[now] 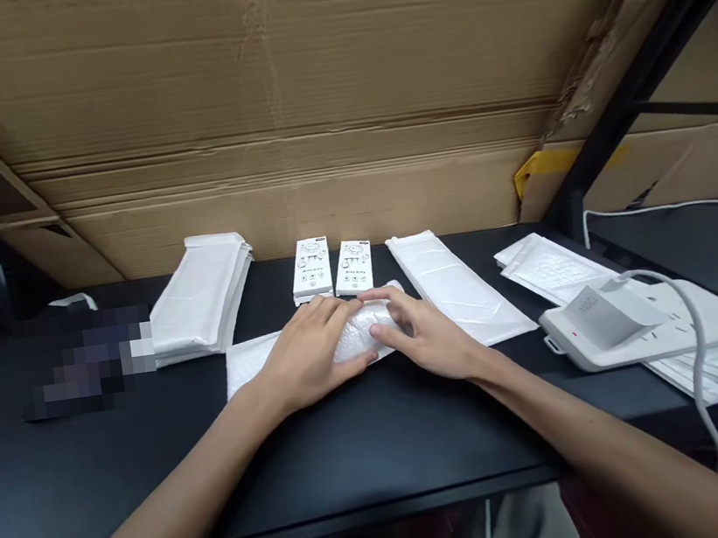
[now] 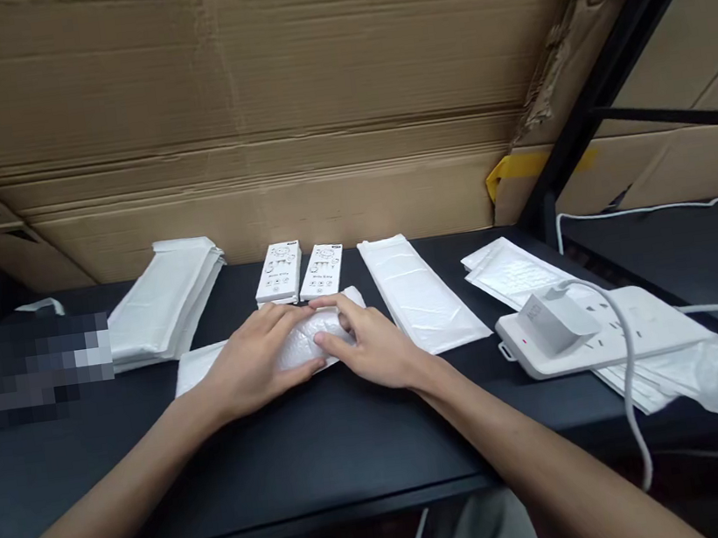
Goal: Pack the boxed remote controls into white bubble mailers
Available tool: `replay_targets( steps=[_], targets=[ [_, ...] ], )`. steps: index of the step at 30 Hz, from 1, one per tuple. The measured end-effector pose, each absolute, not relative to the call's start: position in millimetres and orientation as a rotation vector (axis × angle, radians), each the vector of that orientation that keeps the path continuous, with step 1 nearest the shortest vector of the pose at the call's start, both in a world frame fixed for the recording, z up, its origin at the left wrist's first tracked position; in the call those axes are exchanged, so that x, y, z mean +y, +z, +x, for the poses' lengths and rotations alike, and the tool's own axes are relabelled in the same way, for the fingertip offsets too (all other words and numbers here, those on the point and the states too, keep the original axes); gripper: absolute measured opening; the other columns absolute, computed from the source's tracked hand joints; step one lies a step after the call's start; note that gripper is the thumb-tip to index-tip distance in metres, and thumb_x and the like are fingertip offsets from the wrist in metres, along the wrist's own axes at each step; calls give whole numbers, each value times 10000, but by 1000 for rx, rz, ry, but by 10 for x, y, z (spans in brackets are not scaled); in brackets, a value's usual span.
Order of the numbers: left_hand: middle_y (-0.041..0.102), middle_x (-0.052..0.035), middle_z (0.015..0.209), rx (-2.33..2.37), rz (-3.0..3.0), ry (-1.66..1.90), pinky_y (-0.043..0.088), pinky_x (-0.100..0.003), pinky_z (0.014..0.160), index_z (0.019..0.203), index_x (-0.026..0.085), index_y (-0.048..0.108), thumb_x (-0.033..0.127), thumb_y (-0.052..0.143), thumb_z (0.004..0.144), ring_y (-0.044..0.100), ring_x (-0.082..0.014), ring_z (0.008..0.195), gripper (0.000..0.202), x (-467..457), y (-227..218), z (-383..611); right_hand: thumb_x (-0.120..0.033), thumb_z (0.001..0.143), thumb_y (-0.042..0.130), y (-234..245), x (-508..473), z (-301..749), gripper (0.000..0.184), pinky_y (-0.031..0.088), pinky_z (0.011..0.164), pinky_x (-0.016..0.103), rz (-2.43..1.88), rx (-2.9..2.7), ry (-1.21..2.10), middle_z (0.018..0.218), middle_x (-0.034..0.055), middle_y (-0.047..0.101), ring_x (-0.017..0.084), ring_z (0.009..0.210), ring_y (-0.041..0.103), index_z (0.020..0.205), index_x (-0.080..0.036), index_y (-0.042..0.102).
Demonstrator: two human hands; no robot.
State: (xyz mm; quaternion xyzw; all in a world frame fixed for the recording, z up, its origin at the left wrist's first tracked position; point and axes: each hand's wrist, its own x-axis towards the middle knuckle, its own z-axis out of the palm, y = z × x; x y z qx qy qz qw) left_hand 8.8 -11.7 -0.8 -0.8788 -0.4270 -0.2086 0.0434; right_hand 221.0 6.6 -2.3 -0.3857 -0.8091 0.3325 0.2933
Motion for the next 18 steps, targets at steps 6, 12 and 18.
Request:
replay_targets(
  steps=[6,12,18],
  targets=[
    [607,-100,1152,-1302,-2704,-668,484,-404,907,1312,178,482,462,617,854,558,-258,1037,556,-115,-23,91,-315,948,467,-33,70,2214,407,369,652,284,-994,-2152,936,704,-55,412,131,653,460,1353,-290,445],
    [611,-107,1160,-1302,-2709,-654,478,-418,928,1296,171,492,470,612,856,555,-272,1066,545,-113,-19,106,-244,933,444,-42,64,2204,472,382,644,292,-982,-2164,943,704,-52,406,134,635,456,1399,-288,391],
    [612,-106,1187,-1303,-2702,-657,466,-419,955,1286,176,493,471,620,849,559,-267,1081,542,-131,-9,112,-214,928,428,-9,44,2195,507,400,673,295,-968,-2164,943,751,-37,464,130,658,472,1427,-283,373]
  ],
)
